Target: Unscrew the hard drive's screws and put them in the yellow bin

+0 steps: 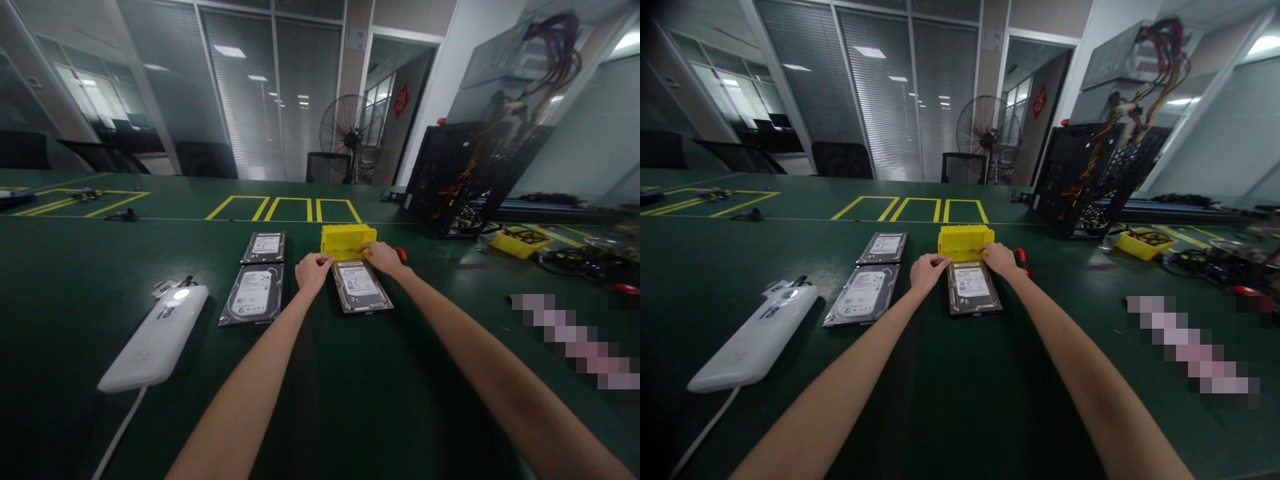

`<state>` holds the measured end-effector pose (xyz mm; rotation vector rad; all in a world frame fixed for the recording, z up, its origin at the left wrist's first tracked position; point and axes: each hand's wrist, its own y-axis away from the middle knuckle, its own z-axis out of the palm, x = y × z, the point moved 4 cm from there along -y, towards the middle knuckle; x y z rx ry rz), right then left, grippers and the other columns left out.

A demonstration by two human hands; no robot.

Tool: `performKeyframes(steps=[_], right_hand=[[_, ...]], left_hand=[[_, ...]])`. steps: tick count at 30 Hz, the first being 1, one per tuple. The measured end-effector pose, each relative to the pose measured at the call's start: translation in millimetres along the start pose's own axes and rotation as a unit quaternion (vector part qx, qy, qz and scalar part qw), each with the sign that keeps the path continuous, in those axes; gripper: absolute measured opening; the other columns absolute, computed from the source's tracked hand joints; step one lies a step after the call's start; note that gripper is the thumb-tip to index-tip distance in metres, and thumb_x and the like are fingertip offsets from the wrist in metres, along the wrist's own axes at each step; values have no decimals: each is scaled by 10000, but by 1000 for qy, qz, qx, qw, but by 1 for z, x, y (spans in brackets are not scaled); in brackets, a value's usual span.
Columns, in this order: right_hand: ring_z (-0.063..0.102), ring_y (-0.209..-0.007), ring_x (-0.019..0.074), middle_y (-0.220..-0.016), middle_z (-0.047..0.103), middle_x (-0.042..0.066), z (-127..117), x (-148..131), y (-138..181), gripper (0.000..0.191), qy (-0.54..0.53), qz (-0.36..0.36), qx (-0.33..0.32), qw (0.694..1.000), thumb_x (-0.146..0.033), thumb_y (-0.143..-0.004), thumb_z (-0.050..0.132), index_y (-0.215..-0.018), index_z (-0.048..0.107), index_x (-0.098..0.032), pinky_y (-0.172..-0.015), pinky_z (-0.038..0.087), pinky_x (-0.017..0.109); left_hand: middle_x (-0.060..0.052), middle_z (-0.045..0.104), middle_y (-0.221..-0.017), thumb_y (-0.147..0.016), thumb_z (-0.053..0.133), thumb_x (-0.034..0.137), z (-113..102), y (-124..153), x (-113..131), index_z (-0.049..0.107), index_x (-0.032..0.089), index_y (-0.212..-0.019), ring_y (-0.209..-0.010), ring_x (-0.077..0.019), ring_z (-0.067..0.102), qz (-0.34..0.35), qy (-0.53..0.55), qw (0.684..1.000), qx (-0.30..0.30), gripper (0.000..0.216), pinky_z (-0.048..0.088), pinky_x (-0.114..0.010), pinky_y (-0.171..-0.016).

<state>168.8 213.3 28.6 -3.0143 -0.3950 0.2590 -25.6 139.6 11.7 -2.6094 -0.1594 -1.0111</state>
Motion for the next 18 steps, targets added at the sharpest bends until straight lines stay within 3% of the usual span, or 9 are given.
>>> performKeyframes(steps=[7,18], right_hand=[[622,-1040,253,-1091,671,90,1,4,-1,274,-10,1,7,1000,-345,-856,491,-1048,664,-253,-821,478,341],[634,-979,220,-1043,683,73,1,5,0,298,-25,-38,-14,999,-323,-865,486,-1106,652,-264,-822,457,307]], left_hand=[[-7,720,-956,-838,620,394,1,-1,-3,736,255,-918,-856,-187,650,-13,18,1000,2,198,470,-257,-713],[-26,707,-982,-865,580,382,2,0,0,723,238,-948,-892,-202,641,2,-2,1000,-1,218,468,-284,-752]])
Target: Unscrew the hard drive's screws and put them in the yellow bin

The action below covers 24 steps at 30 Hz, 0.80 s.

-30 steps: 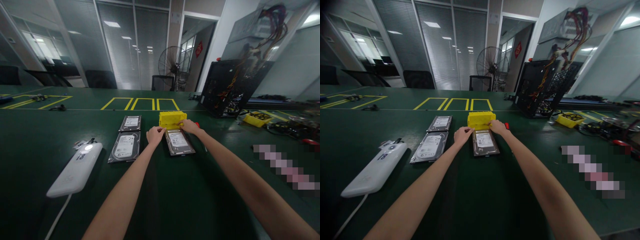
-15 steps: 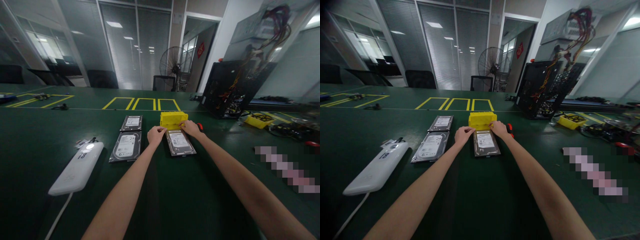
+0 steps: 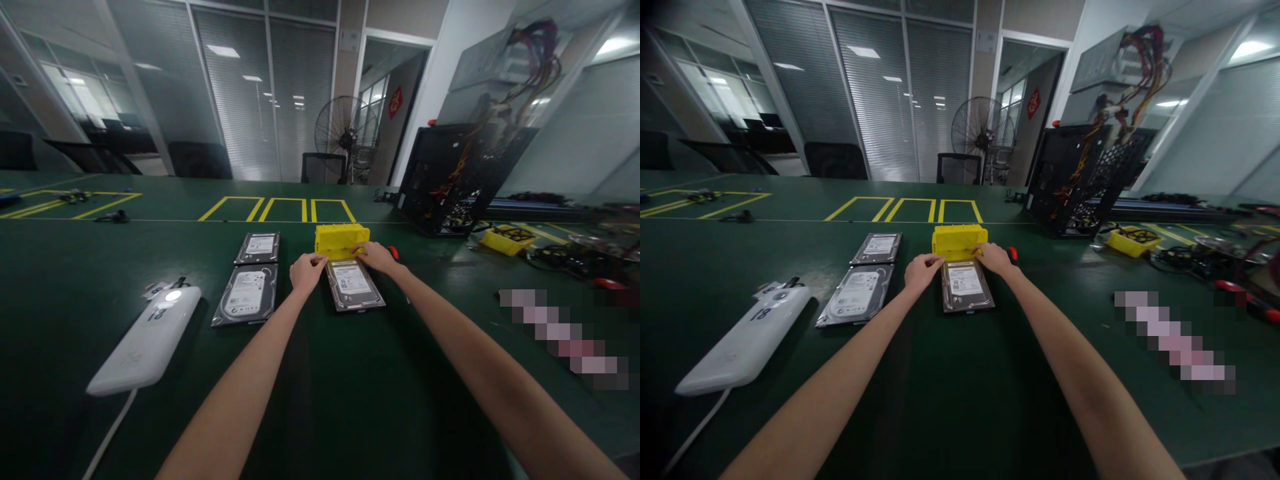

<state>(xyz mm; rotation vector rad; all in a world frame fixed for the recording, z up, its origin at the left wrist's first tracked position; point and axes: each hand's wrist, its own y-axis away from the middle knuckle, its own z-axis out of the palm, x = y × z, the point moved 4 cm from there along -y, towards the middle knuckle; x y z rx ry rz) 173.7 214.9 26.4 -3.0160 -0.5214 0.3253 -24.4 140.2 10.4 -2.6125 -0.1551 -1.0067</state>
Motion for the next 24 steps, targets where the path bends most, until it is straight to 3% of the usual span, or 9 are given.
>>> performKeyframes(steps=[10,12,17,24], right_hand=[[634,-977,197,-1049,696,70,-1,6,5,254,-53,-9,42,998,-298,-852,517,-1026,672,-198,-810,452,277],[646,-902,168,-1031,701,62,-4,9,9,277,-81,-19,54,995,-322,-868,493,-1039,664,-187,-757,456,248],[608,-579,117,-728,709,20,-6,14,22,300,-141,-46,30,988,-360,-847,513,-985,685,-157,-555,426,206],[607,-590,123,-716,709,20,-3,19,21,297,-156,-55,54,985,-364,-827,548,-974,716,-169,-597,437,218]], left_hand=[[-20,712,-982,-882,554,387,1,0,-2,715,235,-955,-886,-197,647,2,-3,1000,-4,233,468,-288,-767],[-19,713,-988,-885,550,389,2,-1,-3,717,242,-951,-890,-199,648,2,-1,1000,-3,231,467,-287,-772],[-22,718,-1001,-884,556,387,4,-2,-4,726,254,-945,-920,-212,648,-1,3,1000,4,225,467,-286,-784],[-19,709,-1029,-899,537,367,3,0,-3,717,239,-955,-910,-197,649,10,6,1000,1,228,477,-289,-786]])
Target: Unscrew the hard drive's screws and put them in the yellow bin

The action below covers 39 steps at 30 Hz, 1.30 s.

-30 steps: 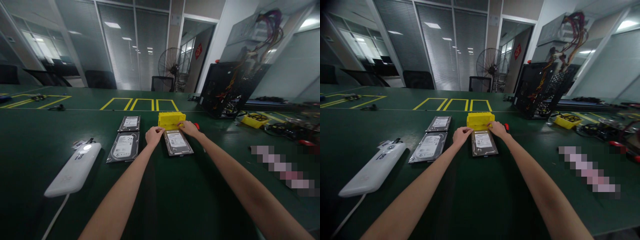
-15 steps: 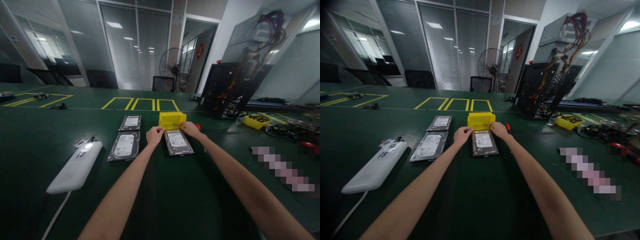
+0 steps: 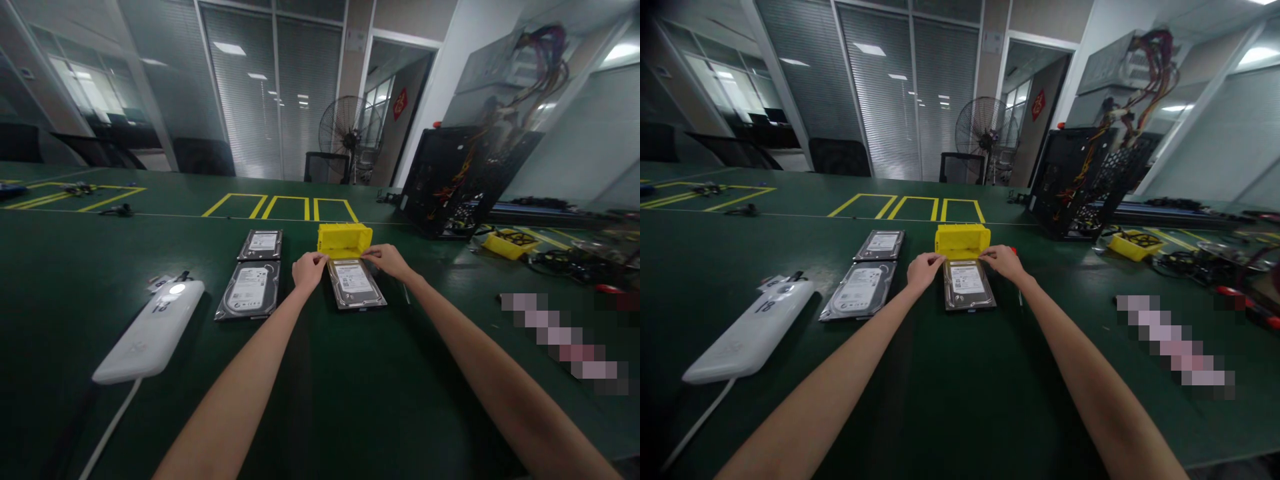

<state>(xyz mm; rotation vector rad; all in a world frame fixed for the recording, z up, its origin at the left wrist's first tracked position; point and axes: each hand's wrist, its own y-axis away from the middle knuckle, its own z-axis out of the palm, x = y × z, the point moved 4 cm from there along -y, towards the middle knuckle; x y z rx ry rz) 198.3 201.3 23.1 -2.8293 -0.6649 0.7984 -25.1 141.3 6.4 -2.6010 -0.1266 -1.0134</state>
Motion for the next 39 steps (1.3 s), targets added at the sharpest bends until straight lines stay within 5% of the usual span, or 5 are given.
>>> performKeyframes(steps=[9,17,24,39], right_hand=[[557,-494,112,-566,641,2,2,-1,3,335,5,-30,-12,999,-376,-867,506,-1048,712,-184,-574,430,234],[561,-480,77,-870,721,66,4,-5,3,341,-21,-33,-29,999,-334,-881,494,-1082,688,-138,-549,466,224],[589,-504,100,-780,729,64,7,-2,0,320,-32,-33,-31,998,-325,-877,505,-1027,715,-136,-577,477,229],[579,-514,90,-839,703,74,11,2,0,350,-60,-38,-50,996,-333,-894,467,-1035,691,-104,-525,477,214]], left_hand=[[-31,704,-1063,-920,500,358,-1,2,1,705,232,-993,-951,-207,645,3,-2,1000,-5,252,470,-300,-810],[-16,706,-1072,-931,467,353,-1,2,2,706,242,-1001,-940,-203,655,1,-5,1000,-9,273,480,-284,-771],[-5,737,-946,-934,460,339,1,0,0,709,266,-984,-928,-220,662,-13,-24,1000,-10,265,468,-285,-787],[-18,716,-1038,-918,494,369,-1,2,2,706,240,-990,-950,-220,653,-8,-32,999,-18,259,467,-310,-833]])
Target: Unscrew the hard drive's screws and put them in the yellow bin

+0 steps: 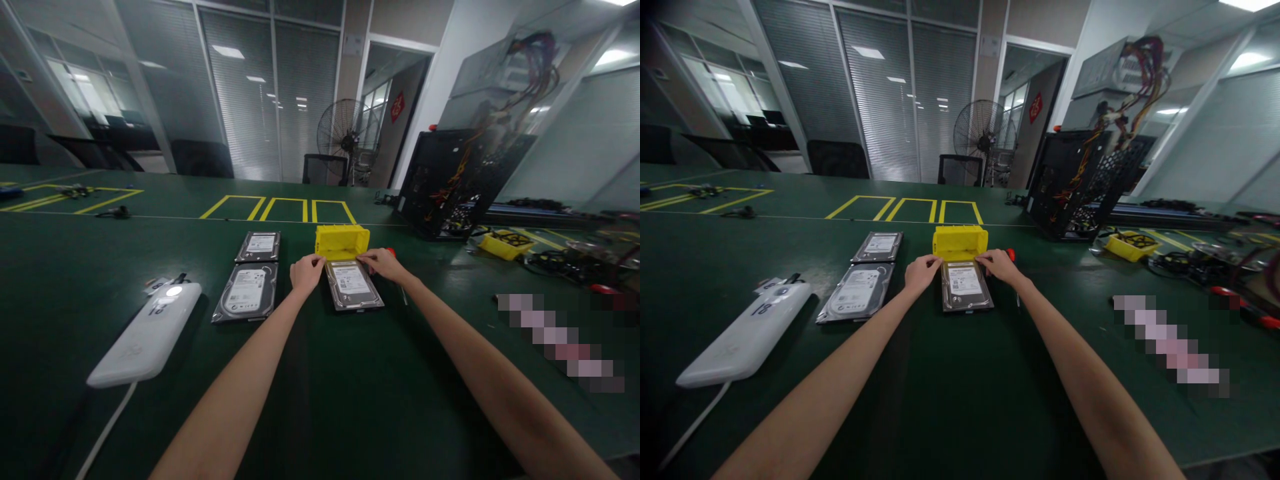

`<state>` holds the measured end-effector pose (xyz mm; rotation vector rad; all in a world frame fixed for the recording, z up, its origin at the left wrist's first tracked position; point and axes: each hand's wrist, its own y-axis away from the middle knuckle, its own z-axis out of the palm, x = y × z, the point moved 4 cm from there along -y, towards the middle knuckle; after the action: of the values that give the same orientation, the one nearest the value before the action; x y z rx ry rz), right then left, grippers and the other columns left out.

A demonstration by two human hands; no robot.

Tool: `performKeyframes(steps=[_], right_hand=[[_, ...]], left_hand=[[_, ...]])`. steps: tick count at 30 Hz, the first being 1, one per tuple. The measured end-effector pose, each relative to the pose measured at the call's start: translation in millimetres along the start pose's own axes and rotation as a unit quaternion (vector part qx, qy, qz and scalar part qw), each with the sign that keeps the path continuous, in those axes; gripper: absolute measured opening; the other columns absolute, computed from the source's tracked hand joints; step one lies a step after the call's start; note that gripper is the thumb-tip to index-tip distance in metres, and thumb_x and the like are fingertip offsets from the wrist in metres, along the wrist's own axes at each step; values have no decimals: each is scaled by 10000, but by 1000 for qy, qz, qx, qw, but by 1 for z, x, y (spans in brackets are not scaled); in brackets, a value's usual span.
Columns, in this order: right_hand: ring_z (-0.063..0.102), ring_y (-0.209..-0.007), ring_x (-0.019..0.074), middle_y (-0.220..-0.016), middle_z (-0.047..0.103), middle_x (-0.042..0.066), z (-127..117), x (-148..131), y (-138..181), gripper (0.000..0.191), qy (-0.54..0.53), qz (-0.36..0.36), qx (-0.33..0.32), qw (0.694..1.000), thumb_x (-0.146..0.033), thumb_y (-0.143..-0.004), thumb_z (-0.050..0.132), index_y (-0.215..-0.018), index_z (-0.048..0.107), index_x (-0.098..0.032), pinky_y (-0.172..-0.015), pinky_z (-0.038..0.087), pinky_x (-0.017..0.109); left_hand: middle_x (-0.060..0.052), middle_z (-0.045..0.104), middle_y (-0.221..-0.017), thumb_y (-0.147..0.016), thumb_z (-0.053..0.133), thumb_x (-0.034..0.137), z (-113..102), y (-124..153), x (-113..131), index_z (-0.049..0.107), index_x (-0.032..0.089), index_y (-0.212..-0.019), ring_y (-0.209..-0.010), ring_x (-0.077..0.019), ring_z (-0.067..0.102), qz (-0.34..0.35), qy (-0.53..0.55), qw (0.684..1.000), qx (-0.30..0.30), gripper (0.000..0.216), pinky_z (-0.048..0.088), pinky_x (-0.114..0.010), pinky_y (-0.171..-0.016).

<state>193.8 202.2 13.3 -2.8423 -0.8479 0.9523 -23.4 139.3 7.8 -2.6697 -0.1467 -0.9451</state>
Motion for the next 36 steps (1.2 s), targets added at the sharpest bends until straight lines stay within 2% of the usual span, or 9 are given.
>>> performKeyframes(steps=[12,20,26,36], right_hand=[[579,-512,92,-860,684,77,-2,-9,3,355,44,-23,-5,999,-291,-919,419,-1067,679,-99,-538,467,219],[569,-621,105,-934,676,83,-6,-17,5,315,133,-66,-2,989,-257,-926,423,-1057,690,-154,-689,453,261],[576,-655,110,-971,683,79,-5,-20,5,312,177,-66,-13,982,-257,-936,408,-1054,685,-178,-721,454,271],[630,-947,197,-1069,678,91,-6,-24,5,325,220,-59,-18,973,-253,-943,388,-1085,671,-181,-844,471,320]], left_hand=[[-22,706,-1075,-934,453,373,2,-1,-2,697,253,-1019,-983,-226,644,-3,-2,1000,1,285,459,-314,-846],[-15,706,-1068,-929,469,352,-1,0,0,697,239,-995,-959,-213,649,2,4,1000,-3,263,467,-317,-845],[-13,703,-1069,-931,477,340,-2,2,3,688,228,-984,-972,-202,642,5,11,1000,-14,245,464,-321,-864],[-12,699,-1075,-927,495,319,-1,2,2,683,231,-991,-962,-190,643,7,19,1000,-11,217,459,-320,-878]])
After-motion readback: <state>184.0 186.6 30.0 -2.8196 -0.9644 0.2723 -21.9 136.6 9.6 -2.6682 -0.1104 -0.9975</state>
